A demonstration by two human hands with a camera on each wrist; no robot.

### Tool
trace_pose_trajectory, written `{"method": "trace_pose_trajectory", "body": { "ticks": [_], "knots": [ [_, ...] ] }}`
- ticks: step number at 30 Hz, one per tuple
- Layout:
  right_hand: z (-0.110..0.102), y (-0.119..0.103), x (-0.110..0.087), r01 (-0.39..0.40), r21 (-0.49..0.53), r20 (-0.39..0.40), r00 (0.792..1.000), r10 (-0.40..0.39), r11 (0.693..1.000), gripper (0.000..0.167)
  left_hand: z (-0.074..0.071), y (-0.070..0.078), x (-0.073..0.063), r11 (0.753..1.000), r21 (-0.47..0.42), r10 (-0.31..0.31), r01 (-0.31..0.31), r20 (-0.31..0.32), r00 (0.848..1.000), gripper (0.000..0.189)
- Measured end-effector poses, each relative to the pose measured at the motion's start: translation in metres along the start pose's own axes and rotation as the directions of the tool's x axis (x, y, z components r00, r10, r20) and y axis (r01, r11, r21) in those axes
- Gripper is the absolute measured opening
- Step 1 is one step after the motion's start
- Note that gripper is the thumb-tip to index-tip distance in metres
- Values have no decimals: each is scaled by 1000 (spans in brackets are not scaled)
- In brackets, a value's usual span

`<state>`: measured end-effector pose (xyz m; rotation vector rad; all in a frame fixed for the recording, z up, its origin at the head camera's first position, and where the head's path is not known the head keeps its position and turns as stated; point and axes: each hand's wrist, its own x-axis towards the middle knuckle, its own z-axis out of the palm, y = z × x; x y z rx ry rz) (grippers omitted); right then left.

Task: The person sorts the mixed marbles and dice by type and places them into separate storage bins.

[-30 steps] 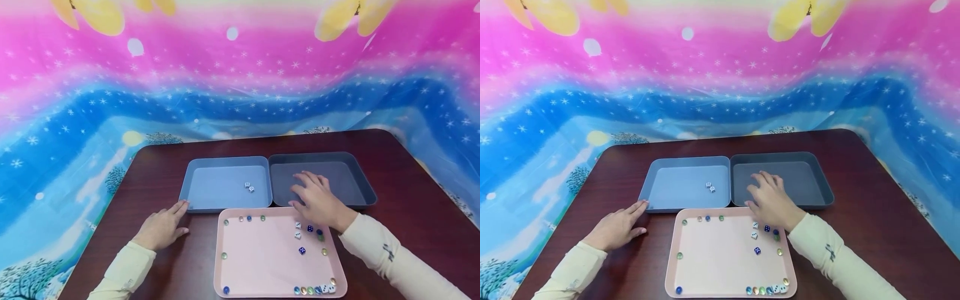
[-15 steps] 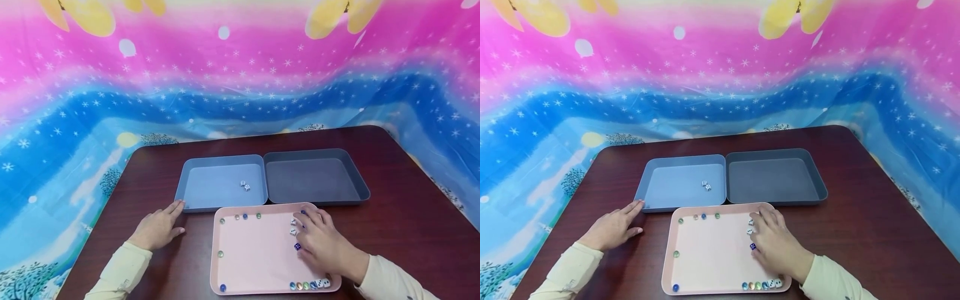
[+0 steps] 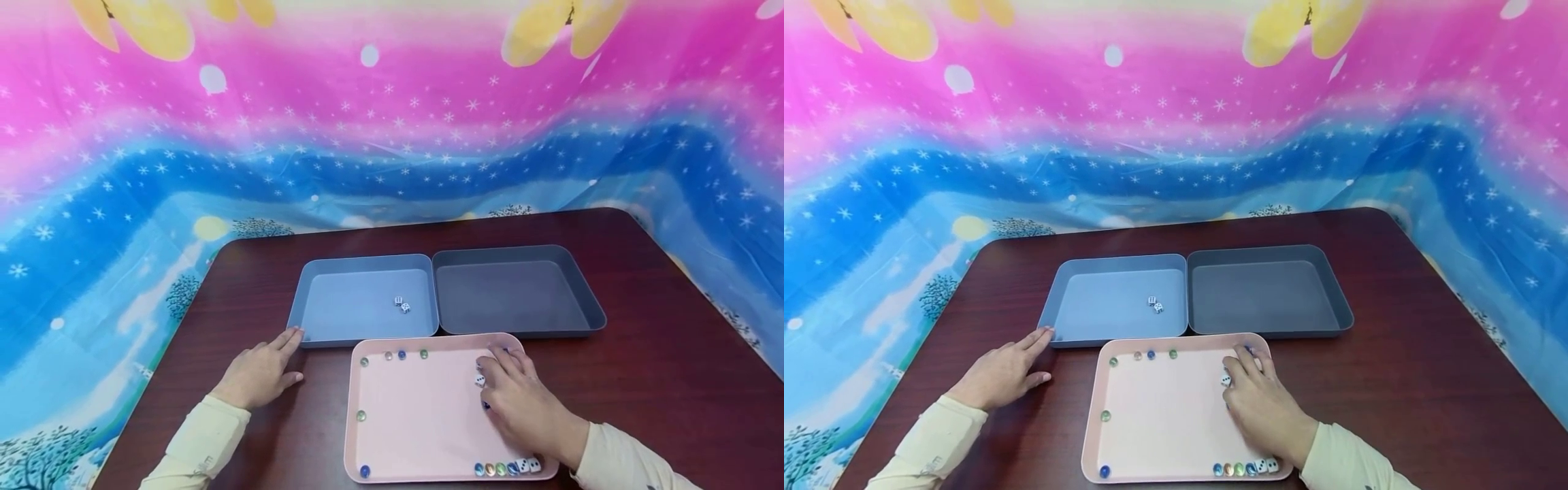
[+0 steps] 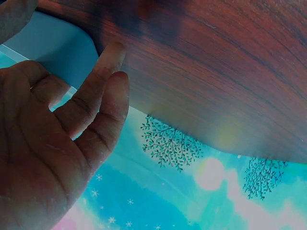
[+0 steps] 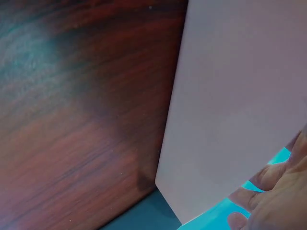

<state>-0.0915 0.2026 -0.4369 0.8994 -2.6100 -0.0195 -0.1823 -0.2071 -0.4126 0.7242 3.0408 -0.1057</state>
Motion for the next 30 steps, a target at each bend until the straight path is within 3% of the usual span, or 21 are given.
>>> {"method": "trace_pose_trajectory", "body": {
  "ticks": [8, 14, 22, 30],
  "knots": [
    [-5, -1, 4, 6, -14, -19, 1000, -6, 1000, 11, 0, 0, -1, 1000, 2, -9, 9, 1, 1000, 73],
    [-18, 4, 24, -26, 18, -37, 999, 27, 1000, 15, -1, 1, 0, 1000, 2, -12, 12, 14, 1000, 73],
    [-24, 15, 84, -151, 245, 64, 988, 140, 958, 11, -4, 0, 2, 1000, -4, -28, 28, 26, 999, 75],
    [-15, 24, 149, -146, 239, 84, 988, 130, 960, 5, 0, 1, 2, 1000, -8, -25, 25, 13, 1000, 73]
  ]
}}
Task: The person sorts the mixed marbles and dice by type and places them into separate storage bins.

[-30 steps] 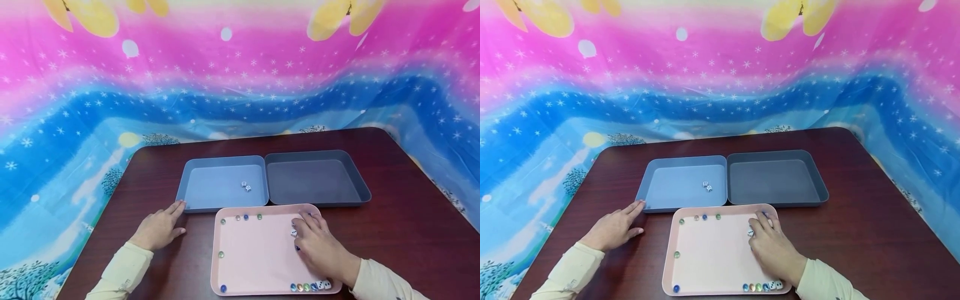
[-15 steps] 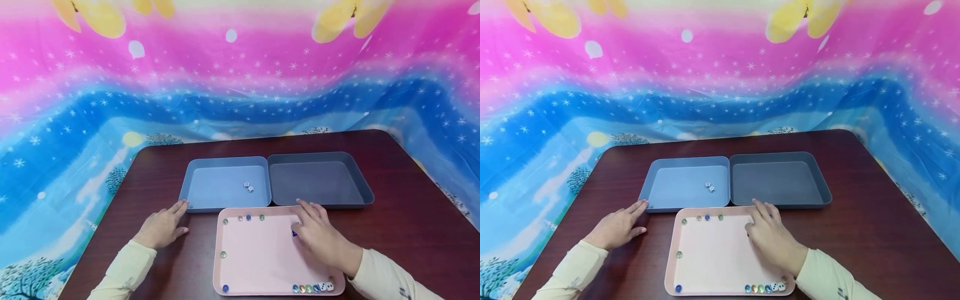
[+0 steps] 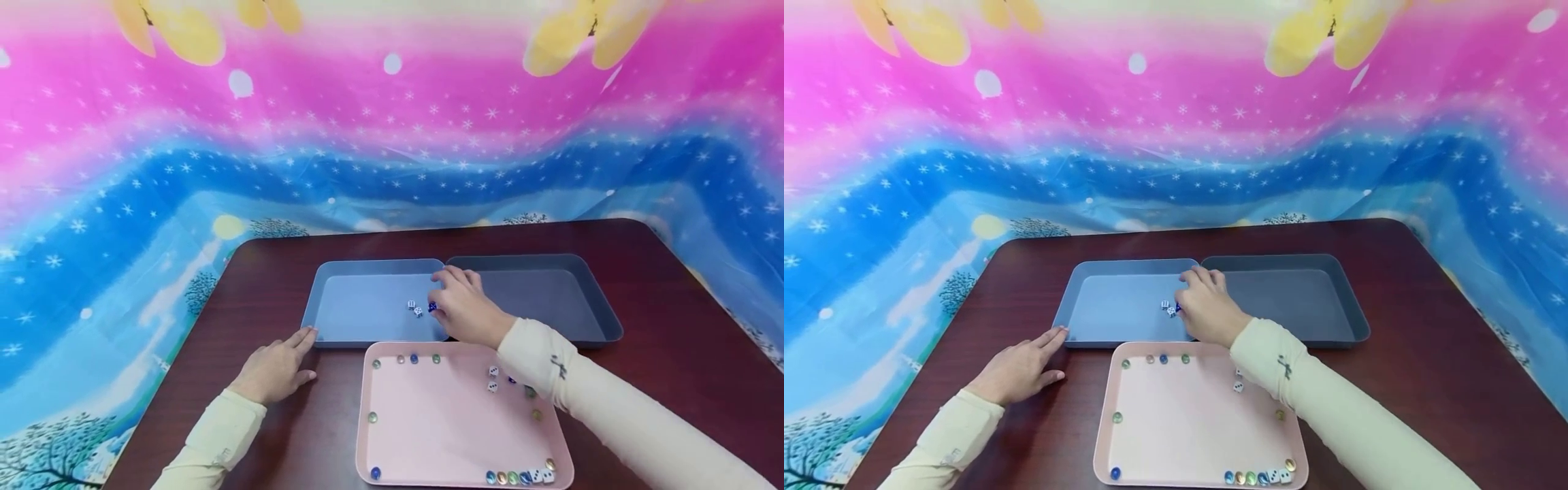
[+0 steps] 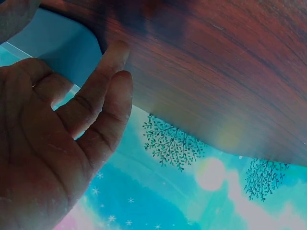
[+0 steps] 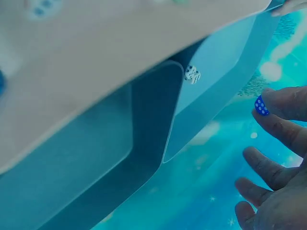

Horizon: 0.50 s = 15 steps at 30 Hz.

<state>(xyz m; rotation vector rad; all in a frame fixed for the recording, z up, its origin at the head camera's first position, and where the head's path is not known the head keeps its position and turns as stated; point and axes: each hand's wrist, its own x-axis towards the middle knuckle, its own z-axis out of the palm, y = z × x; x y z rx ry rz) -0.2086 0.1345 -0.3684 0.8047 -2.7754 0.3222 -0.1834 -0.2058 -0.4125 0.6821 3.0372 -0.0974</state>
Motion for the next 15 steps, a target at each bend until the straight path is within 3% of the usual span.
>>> {"method": "trace_pose_trajectory", "body": {
  "ticks": [5, 10, 15],
  "knots": [
    [9, 0, 16, -11, -15, 40, 999, 12, 1000, 1, 4, 2, -1, 1000, 1, 9, -9, -17, 1000, 72],
    [19, 4, 21, -46, -39, 91, 995, 50, 998, 14, 5, 2, -1, 1000, 5, 13, -13, -27, 1000, 72],
    [21, 9, 20, -59, -67, 84, 994, 65, 996, 20, 3, -2, -1, 1000, 19, 7, -7, -39, 999, 72]
  ]
}}
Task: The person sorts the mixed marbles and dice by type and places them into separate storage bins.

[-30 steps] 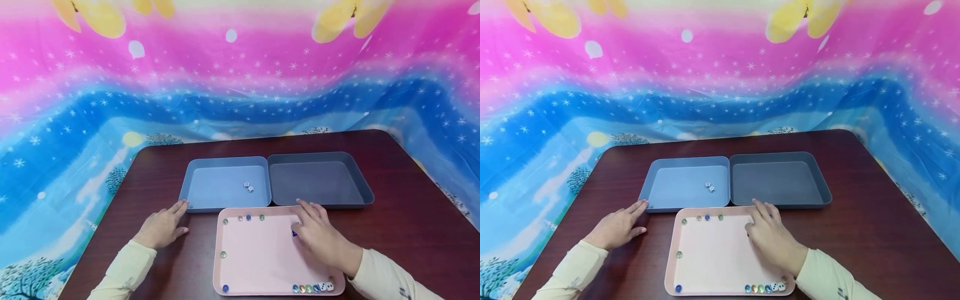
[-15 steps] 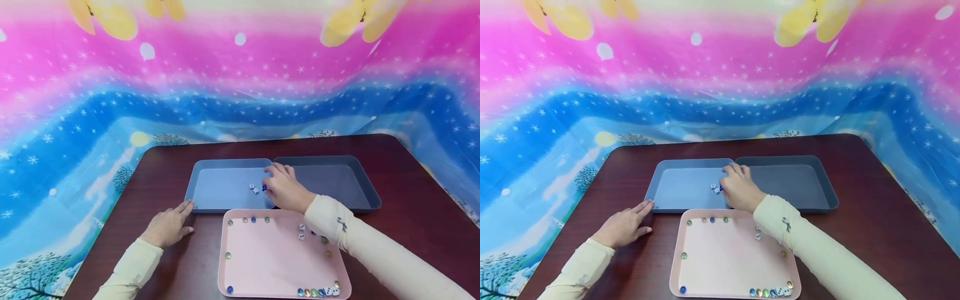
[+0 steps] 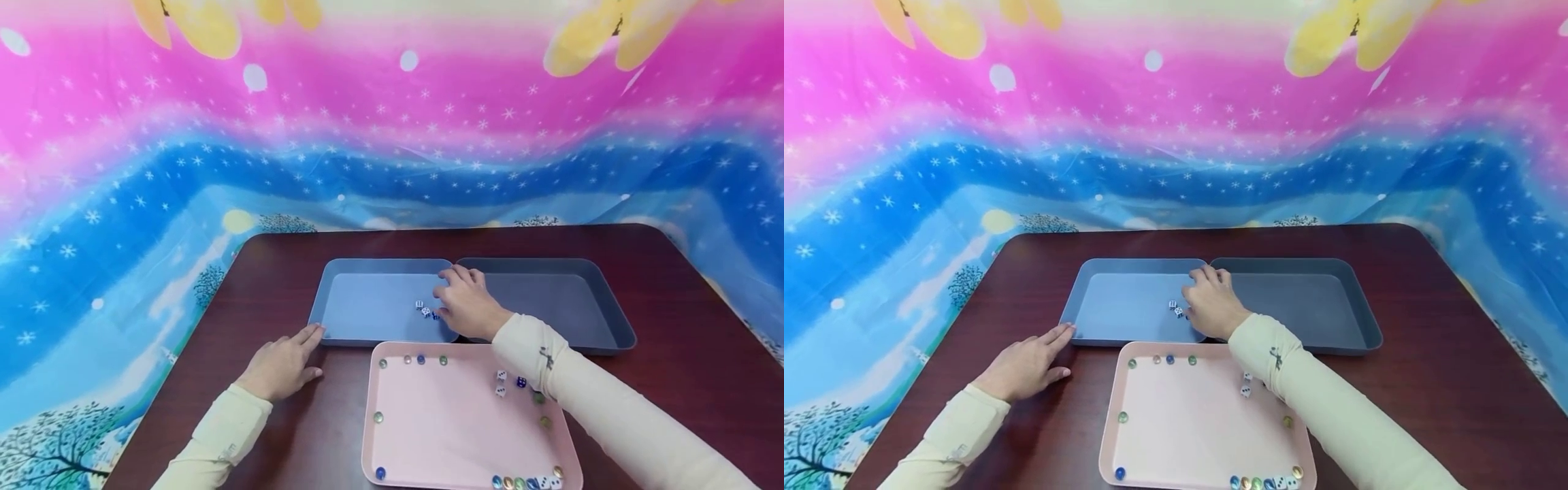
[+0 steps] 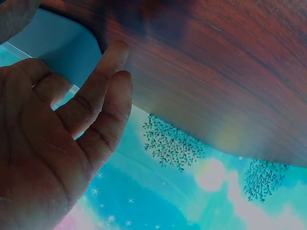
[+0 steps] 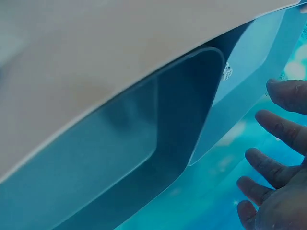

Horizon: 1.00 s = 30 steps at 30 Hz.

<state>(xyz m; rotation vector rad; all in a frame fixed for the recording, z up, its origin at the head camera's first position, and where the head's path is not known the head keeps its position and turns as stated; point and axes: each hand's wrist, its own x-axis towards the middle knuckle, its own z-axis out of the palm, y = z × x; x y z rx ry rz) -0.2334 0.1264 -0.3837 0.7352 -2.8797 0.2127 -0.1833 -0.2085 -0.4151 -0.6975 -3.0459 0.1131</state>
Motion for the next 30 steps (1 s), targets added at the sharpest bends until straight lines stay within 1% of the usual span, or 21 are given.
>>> {"method": "trace_pose_trajectory", "body": {
  "ticks": [3, 8, 12, 18, 24, 30],
  "knots": [
    [-2, 5, -10, 4, -9, -29, 1000, -4, 1000, 19, -2, 3, 2, 1000, 2, 5, -5, 2, 1000, 72],
    [-9, 9, -35, 20, 6, -69, 997, -20, 1000, 15, -3, 5, 4, 1000, -12, 10, -9, 19, 1000, 72],
    [-15, 10, -58, 32, 17, -84, 996, -30, 999, 11, -5, 3, 3, 1000, -18, -8, 9, 38, 999, 73],
    [-22, 14, -87, 45, 15, -117, 992, -43, 999, 13, -5, 1, -2, 999, -29, -12, 14, 64, 998, 74],
    [-17, 16, -113, 42, 17, -94, 995, -40, 999, 18, -6, 1, -4, 999, -44, -6, 10, 74, 997, 73],
    [-5, 14, -135, 68, -78, -65, 995, -73, 995, 19, -7, 5, -2, 999, -34, 3, -1, 63, 998, 73]
  ]
}}
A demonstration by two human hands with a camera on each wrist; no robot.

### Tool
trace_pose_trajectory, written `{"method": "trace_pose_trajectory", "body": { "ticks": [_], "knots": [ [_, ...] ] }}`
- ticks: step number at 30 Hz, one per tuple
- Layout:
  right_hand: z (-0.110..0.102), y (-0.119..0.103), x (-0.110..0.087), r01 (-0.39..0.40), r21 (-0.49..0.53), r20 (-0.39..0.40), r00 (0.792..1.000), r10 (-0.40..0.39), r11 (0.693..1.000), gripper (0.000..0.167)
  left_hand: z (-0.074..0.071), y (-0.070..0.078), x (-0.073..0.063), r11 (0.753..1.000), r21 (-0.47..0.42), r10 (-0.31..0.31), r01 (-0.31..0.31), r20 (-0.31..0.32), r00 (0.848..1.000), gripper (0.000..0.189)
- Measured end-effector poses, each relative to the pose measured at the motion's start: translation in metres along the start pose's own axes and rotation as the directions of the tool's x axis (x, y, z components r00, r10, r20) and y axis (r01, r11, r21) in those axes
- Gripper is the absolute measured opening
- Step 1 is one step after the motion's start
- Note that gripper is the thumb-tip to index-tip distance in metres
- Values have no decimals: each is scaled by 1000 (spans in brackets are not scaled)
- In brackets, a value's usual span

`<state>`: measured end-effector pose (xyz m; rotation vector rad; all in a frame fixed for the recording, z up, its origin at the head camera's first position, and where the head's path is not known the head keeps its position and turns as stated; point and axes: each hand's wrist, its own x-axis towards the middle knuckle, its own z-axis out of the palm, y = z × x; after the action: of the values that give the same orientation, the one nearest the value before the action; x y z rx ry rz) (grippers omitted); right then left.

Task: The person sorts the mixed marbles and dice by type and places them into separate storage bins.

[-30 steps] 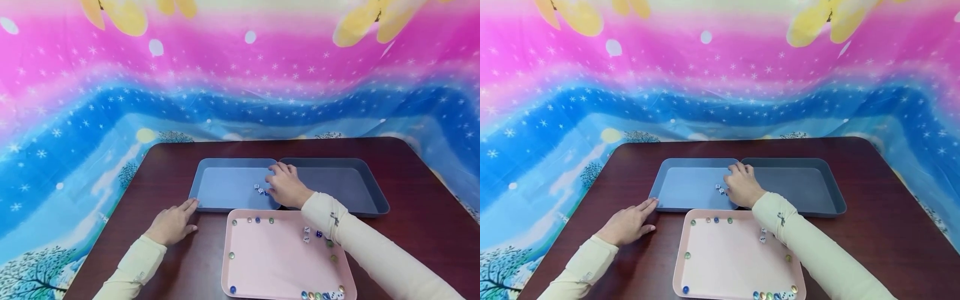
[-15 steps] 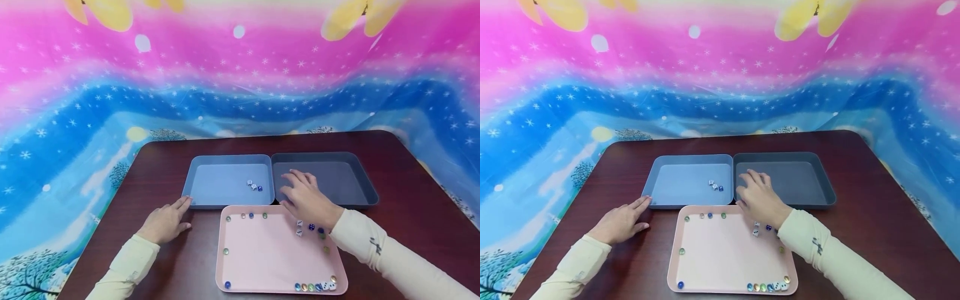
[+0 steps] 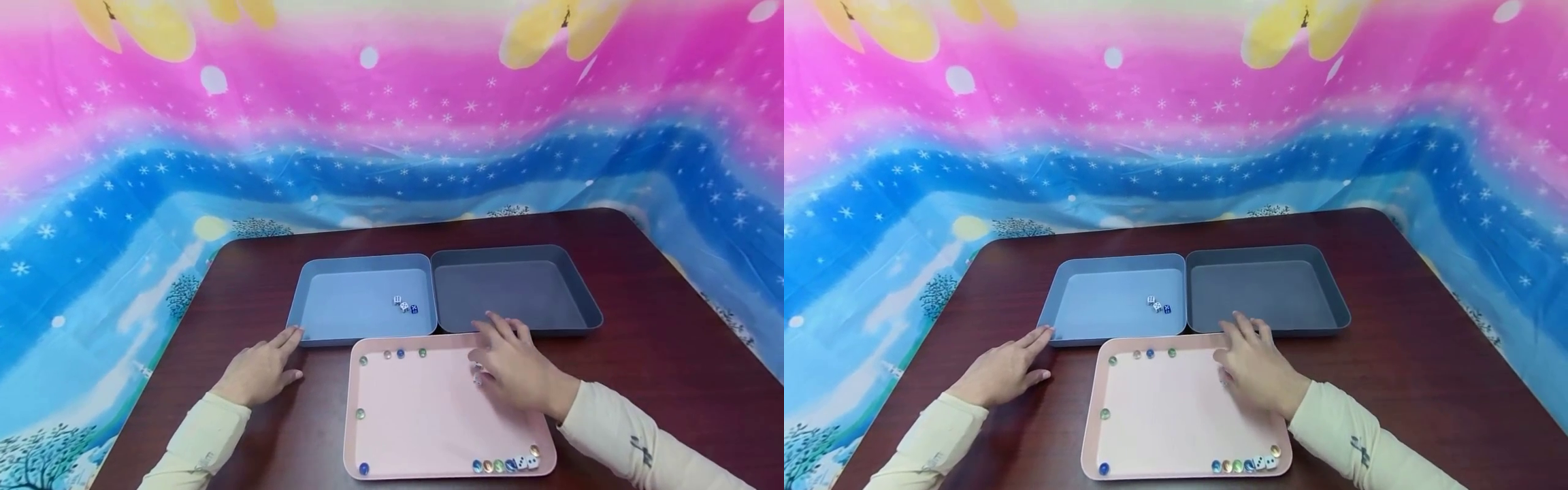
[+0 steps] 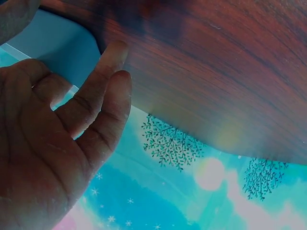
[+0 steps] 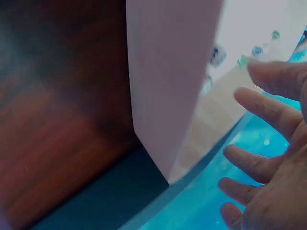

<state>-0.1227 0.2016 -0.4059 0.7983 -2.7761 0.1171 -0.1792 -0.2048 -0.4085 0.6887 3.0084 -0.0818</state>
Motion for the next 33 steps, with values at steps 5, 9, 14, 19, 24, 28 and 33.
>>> {"method": "trace_pose_trajectory", "body": {
  "ticks": [5, 9, 14, 19, 24, 28, 33],
  "knots": [
    [9, -3, -6, 5, -22, -4, 1000, -5, 1000, 17, 1, 0, 0, 1000, -2, -1, 0, -4, 1000, 73],
    [15, -2, -8, -17, -25, -18, 1000, 17, 1000, 14, 1, -1, 0, 1000, 1, 7, -7, -24, 1000, 73],
    [20, 0, -11, -30, -30, -23, 999, 29, 999, 14, 2, -2, 1, 1000, 7, 18, -18, -43, 999, 73],
    [24, 0, -11, -31, -25, -32, 999, 30, 999, 13, 3, -2, 1, 1000, 11, 15, -15, -42, 999, 73],
    [20, -2, -10, -38, -22, -32, 999, 37, 999, 12, 3, -2, 0, 1000, 12, 12, -12, -42, 999, 73],
    [13, -3, -7, -25, -3, -51, 998, 25, 1000, 10, 3, -2, 0, 1000, 8, 9, -9, -41, 999, 73],
    [0, -5, 5, -3, 50, -91, 996, 8, 999, 16, 4, -2, 1, 1000, 14, 14, -13, -49, 999, 72]
  ]
}}
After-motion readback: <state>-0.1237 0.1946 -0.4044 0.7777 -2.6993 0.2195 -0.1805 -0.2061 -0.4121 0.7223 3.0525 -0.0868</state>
